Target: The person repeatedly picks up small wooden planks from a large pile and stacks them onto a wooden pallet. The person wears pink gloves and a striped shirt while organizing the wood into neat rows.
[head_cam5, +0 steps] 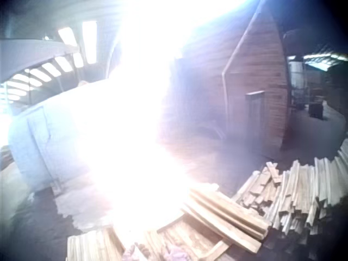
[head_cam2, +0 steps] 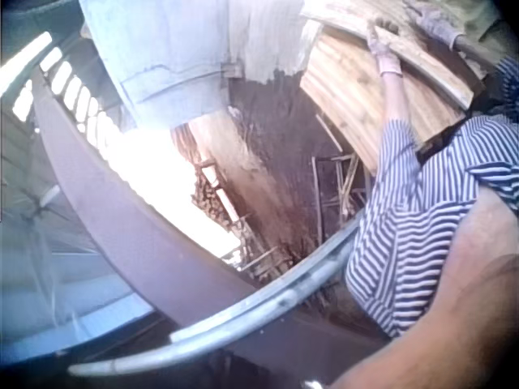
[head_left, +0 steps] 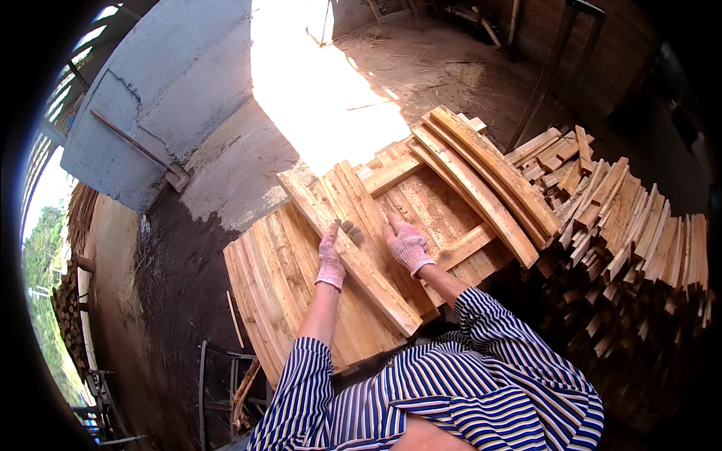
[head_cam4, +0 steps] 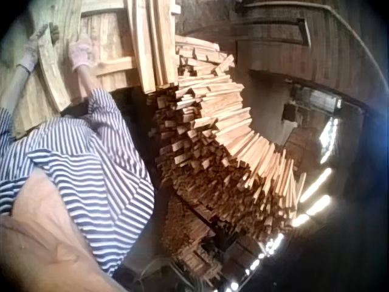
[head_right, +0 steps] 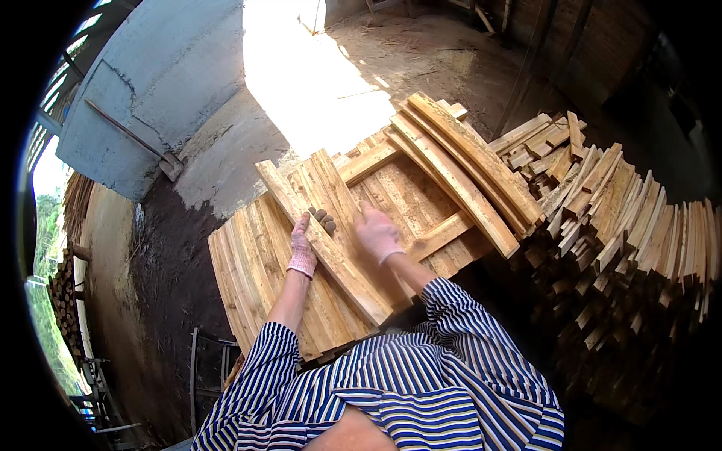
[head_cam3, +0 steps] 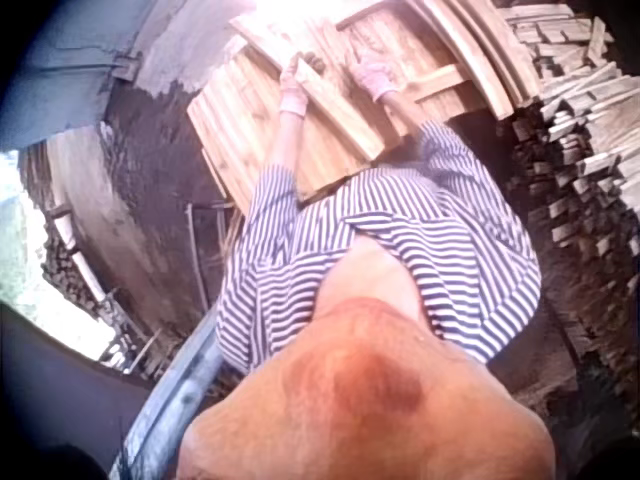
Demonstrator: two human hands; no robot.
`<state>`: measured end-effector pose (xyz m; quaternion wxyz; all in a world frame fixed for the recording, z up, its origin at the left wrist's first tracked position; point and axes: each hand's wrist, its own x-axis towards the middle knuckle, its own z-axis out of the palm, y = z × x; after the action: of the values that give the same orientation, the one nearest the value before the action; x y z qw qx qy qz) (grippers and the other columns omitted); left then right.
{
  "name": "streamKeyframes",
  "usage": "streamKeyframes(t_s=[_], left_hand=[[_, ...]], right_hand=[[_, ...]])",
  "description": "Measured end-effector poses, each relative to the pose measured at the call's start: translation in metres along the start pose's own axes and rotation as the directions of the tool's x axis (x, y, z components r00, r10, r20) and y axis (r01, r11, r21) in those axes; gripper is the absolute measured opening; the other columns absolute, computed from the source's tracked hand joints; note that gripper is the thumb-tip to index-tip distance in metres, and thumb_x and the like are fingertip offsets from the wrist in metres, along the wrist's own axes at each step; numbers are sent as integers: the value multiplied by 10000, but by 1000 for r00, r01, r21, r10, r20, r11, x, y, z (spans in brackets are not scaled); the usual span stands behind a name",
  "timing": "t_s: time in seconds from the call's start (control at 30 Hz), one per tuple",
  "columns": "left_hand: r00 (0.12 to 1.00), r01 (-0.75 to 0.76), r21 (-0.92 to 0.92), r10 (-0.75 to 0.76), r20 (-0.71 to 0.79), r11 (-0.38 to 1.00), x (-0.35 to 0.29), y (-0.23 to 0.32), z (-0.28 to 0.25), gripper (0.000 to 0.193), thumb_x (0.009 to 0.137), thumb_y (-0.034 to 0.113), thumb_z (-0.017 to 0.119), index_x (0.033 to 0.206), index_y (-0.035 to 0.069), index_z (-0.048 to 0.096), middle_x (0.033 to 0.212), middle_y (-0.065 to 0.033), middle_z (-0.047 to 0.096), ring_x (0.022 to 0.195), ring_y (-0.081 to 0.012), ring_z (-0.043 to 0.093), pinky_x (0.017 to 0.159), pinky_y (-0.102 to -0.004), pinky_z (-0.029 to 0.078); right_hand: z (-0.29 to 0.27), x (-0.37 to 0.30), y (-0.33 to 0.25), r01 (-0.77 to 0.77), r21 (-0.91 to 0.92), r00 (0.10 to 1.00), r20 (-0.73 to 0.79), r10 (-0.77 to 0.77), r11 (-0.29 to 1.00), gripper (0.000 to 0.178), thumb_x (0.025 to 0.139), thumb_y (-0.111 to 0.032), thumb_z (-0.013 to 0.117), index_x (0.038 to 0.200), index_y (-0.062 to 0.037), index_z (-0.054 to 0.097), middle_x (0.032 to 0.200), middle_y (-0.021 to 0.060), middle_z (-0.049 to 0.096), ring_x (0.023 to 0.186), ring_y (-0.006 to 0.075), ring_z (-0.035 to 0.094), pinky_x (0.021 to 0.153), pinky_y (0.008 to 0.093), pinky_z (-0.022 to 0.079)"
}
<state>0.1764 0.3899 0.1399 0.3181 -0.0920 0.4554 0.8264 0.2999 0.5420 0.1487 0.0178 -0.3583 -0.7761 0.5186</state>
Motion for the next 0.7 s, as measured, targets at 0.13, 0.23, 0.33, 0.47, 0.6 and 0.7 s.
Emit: streamKeyframes(t_s=[0.13,0.23,0.33,0.47,0.6,0.7], left_hand=[[997,41,-160,-30,68,986,4,2,-25,243,1033,272,561,1174,74,552,1046,-153,638,933,-320,656,788,-443,618],[992,63,-149,-46,116,987,6,-1,-6,255,1036,283,557,1178,71,545,1056,-160,641,932,-319,653,780,-439,619],[996,62,-133,-51,79,989,4,-1,-8,271,1039,282,553,1204,68,534,1066,-164,645,924,-320,657,780,-438,620],[998,44,-135,-36,60,990,3,0,-5,286,1036,275,559,1232,68,530,1065,-163,647,929,-326,662,794,-449,622],[997,54,-123,-46,67,991,1,1,-8,273,1033,263,562,1219,66,534,1067,-162,645,926,-326,660,787,-445,616],[996,72,-191,-60,68,979,3,0,-10,236,1029,244,564,1183,67,536,1036,-158,623,878,-304,626,771,-433,600]], right_hand=[[-62,33,1,-76,-720,967,-222,-125,690,623,991,-341,521,1568,-185,344,1470,151,493,1297,336,523,1005,478,457],[-131,80,75,-89,-877,887,-286,-363,473,537,1006,-163,465,1538,-182,390,1378,138,517,1219,302,561,935,445,491],[-144,82,74,-25,-927,913,-174,-370,373,542,1005,-130,460,1540,-174,388,1320,122,529,1200,290,559,930,440,491],[-149,76,79,-203,-922,887,-317,-337,331,570,1001,-138,481,1558,-172,366,1307,126,531,1178,286,565,918,451,491],[-162,81,54,-200,-852,926,-326,-192,483,541,985,-133,530,1511,-121,406,1278,150,581,1136,294,631,912,466,527],[-173,79,30,25,-595,972,-173,-158,803,529,913,-135,615,1424,-69,494,1258,174,636,1107,290,654,937,396,525]])
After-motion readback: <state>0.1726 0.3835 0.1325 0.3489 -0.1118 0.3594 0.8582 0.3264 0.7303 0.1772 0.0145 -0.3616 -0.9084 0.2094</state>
